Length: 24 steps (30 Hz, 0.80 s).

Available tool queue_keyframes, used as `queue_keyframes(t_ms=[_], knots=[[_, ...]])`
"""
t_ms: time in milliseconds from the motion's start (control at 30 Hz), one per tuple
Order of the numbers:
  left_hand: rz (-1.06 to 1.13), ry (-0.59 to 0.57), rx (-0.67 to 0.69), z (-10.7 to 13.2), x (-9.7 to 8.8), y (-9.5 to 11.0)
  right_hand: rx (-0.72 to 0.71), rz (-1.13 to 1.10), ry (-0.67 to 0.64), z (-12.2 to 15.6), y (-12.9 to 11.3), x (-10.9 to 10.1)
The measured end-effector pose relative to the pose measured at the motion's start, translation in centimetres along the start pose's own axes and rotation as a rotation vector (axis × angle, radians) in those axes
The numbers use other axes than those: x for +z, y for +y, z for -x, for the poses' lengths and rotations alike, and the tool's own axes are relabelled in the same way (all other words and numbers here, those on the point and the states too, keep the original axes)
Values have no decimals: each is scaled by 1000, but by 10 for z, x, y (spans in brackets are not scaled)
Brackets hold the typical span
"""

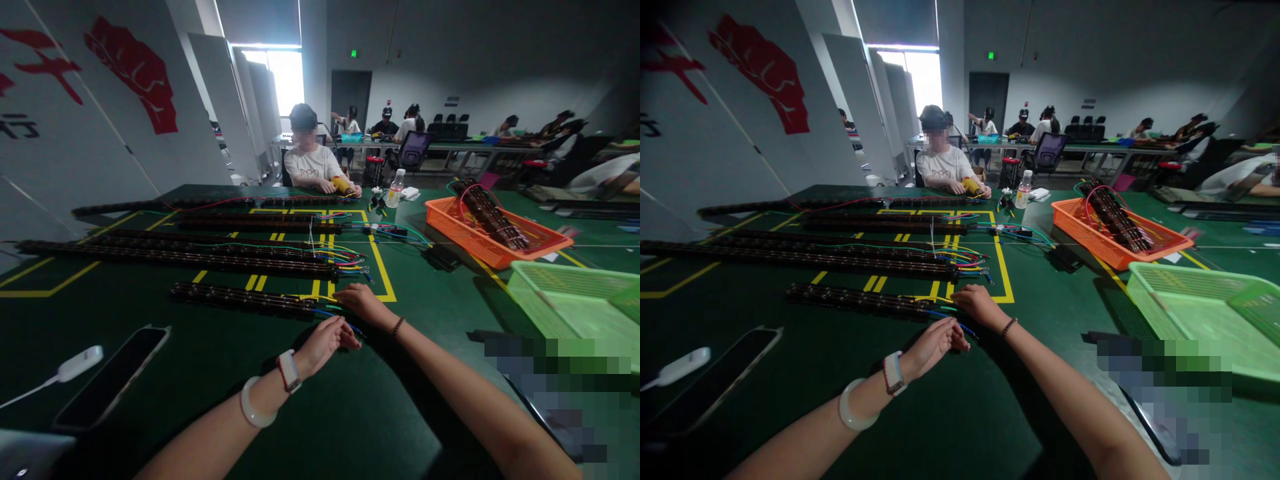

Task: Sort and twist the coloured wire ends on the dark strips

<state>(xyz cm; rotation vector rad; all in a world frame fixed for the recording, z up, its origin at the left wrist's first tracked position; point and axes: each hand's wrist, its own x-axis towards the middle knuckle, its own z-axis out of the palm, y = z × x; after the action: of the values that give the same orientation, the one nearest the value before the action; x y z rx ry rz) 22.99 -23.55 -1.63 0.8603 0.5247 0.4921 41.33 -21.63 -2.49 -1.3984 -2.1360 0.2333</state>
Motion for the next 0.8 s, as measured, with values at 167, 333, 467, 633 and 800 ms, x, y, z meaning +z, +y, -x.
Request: queue_keyframes(t_ms=[167,333,467,633,800], knots=[[-1,10,-2,1,1,1,-44,22,-133,-14,0,-1],[1,3,-10,0,0,1,1,-54,-190,-23,2,-10],[2,3,-16,0,-1,1,100,-217,-278,-28,6,-10],[9,-5,-8,0,-2,-1,155,-472,-446,-33,0,-9],[30,18,-11,-2,-3,-4,80,-304,-577,-40,-4,-6]])
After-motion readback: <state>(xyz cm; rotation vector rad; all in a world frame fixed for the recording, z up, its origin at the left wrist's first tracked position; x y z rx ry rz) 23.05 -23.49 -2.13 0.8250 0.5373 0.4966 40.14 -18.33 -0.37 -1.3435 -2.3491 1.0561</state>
